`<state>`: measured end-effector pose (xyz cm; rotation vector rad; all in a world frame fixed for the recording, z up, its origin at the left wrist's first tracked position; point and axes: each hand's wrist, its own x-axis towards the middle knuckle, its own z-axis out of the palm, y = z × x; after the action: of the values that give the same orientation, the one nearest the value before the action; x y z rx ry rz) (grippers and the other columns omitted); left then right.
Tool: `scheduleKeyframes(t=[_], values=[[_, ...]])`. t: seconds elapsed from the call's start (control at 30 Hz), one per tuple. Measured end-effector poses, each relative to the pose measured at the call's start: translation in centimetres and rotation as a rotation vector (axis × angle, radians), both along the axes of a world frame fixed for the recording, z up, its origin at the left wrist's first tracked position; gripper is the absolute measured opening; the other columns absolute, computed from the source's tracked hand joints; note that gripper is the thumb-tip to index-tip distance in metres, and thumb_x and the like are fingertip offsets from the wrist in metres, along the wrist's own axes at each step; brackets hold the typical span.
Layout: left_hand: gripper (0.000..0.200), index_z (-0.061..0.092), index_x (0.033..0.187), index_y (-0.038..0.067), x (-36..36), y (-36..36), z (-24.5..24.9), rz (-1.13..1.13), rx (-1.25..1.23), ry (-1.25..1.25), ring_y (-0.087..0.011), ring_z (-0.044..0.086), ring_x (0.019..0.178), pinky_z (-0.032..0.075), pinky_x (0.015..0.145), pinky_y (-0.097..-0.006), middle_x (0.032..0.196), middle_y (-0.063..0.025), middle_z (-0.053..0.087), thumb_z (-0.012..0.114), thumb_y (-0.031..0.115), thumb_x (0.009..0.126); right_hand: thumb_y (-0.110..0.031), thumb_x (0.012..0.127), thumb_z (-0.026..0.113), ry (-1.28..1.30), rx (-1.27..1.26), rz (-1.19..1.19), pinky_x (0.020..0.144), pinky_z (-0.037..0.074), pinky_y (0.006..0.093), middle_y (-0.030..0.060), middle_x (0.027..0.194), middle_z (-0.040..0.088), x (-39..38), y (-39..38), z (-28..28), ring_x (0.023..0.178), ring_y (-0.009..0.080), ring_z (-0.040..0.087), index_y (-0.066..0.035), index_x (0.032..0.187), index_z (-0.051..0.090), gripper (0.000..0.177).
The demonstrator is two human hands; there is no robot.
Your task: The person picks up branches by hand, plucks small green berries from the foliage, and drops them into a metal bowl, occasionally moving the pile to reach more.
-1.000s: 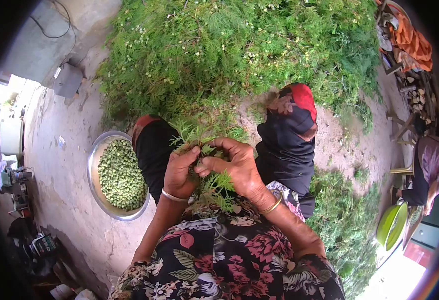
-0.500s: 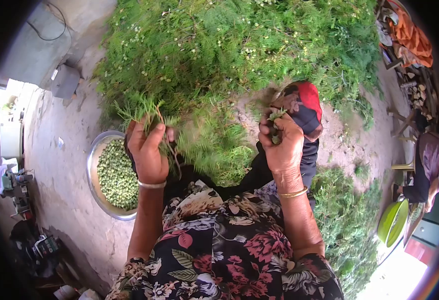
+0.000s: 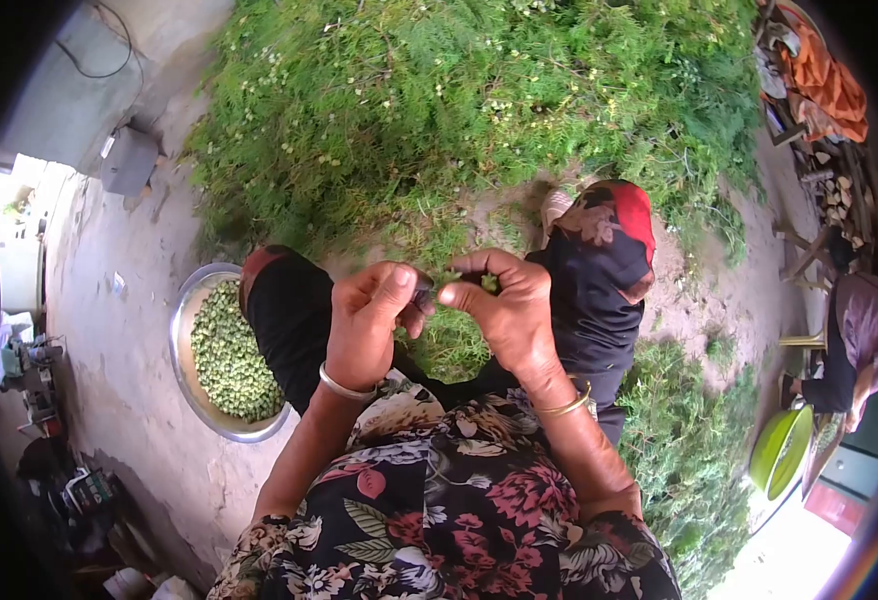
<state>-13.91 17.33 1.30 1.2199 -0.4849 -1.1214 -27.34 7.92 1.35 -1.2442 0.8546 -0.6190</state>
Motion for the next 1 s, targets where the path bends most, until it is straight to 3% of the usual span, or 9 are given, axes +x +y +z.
scheduleKeyframes(t=[0.07, 0.23, 0.33, 0.4, 0.5, 0.63, 0.7, 0.8, 1.0], values=[[0.021, 0.060, 0.080, -0.004, 0.4, 0.2, 0.1, -0.107, 0.028, -0.160, -0.0083, 0.050, 0.054, 0.039, 0.050, -0.0216, 0.066, -0.0049, 0.058, 0.061, 0.016, 0.088, -0.008, 0.069, 0.078, 0.145, -0.277, 0.083, 0.059, 0.044, 0.0218, 0.0008, 0.071, 0.061, 0.1, 0.5, -0.4, 0.066, 0.0052, 0.051, 0.002, 0.085, 0.064, 0.023], [0.015, 0.060, 0.078, -0.004, -0.1, 0.6, -0.2, -0.097, 0.112, -0.065, -0.0075, 0.048, 0.053, 0.037, 0.048, -0.0218, 0.063, -0.0027, 0.055, 0.059, 0.008, 0.086, -0.008, 0.070, 0.077, 0.162, -0.356, 0.107, 0.063, 0.047, 0.0232, 0.0037, 0.075, 0.064, 0.2, 1.3, -1.0, 0.070, 0.0073, 0.056, 0.003, 0.084, 0.064, 0.022], [0.014, 0.058, 0.080, -0.003, -0.2, 1.0, -1.4, -0.060, 0.035, 0.086, -0.0089, 0.048, 0.053, 0.039, 0.050, -0.0240, 0.065, -0.0040, 0.055, 0.058, 0.008, 0.087, -0.009, 0.076, 0.073, -0.008, -0.142, 0.082, 0.058, 0.045, 0.0216, 0.0034, 0.072, 0.062, 0.0, 1.6, -1.8, 0.066, 0.0072, 0.054, 0.003, 0.087, 0.063, 0.019], [0.010, 0.056, 0.085, -0.001, -0.2, 1.1, -1.6, -0.015, -0.033, 0.417, -0.0105, 0.048, 0.053, 0.041, 0.051, -0.0266, 0.067, -0.0060, 0.056, 0.057, 0.009, 0.088, -0.011, 0.082, 0.068, -0.223, 0.483, 0.077, 0.050, 0.039, 0.0188, 0.0022, 0.070, 0.057, -0.2, 1.6, -1.9, 0.060, 0.0065, 0.049, 0.003, 0.092, 0.061, 0.018], [0.010, 0.054, 0.087, 0.002, 0.0, 1.4, -1.5, 0.039, -0.098, 0.609, -0.0114, 0.048, 0.053, 0.042, 0.053, -0.0288, 0.068, -0.0064, 0.056, 0.057, 0.011, 0.089, -0.015, 0.085, 0.066, -0.258, 0.486, 0.037, 0.046, 0.032, 0.0169, 0.0008, 0.069, 0.054, 0.0, 1.8, -1.8, 0.057, 0.0057, 0.045, 0.002, 0.095, 0.059, 0.020], [0.012, 0.055, 0.097, 0.000, -0.2, 1.5, -1.8, 0.119, -0.075, 0.424, -0.0103, 0.049, 0.054, 0.042, 0.054, -0.0265, 0.068, -0.0065, 0.057, 0.055, 0.009, 0.090, -0.015, 0.085, 0.066, -0.306, 0.514, 0.066, 0.046, 0.033, 0.0172, 0.0010, 0.070, 0.055, -0.3, 1.5, -2.2, 0.057, 0.0061, 0.046, 0.002, 0.093, 0.060, 0.020], [0.016, 0.056, 0.101, -0.005, -0.8, 1.5, -0.8, 0.009, -0.121, -0.095, -0.0093, 0.050, 0.055, 0.041, 0.053, -0.0246, 0.069, -0.0061, 0.058, 0.055, 0.005, 0.089, -0.015, 0.085, 0.067, -0.270, 0.509, 0.065, 0.047, 0.033, 0.0173, 0.0012, 0.070, 0.055, -0.4, 1.6, -2.1, 0.057, 0.0064, 0.046, 0.001, 0.092, 0.060, 0.019], [0.018, 0.058, 0.102, -0.008, -1.5, 1.3, -1.2, 0.025, -0.048, -0.353, -0.0089, 0.050, 0.055, 0.040, 0.052, -0.0233, 0.069, -0.0054, 0.058, 0.056, 0.002, 0.087, -0.015, 0.085, 0.067, -0.248, 0.469, 0.095, 0.047, 0.033, 0.0179, 0.0011, 0.070, 0.055, -0.3, 1.7, -2.3, 0.057, 0.0065, 0.046, 0.001, 0.092, 0.060, 0.019], [0.004, 0.057, 0.082, -0.007, -1.7, 1.5, -0.1, 0.163, -0.125, 0.159, -0.0097, 0.048, 0.052, 0.037, 0.047, -0.0226, 0.063, -0.0059, 0.054, 0.059, -0.004, 0.082, -0.019, 0.090, 0.058, -0.379, 0.610, -0.019, 0.047, 0.033, 0.0194, 0.0070, 0.075, 0.055, -0.3, 1.0, -2.6, 0.059, 0.0098, 0.046, 0.001, 0.088, 0.057, 0.021]])
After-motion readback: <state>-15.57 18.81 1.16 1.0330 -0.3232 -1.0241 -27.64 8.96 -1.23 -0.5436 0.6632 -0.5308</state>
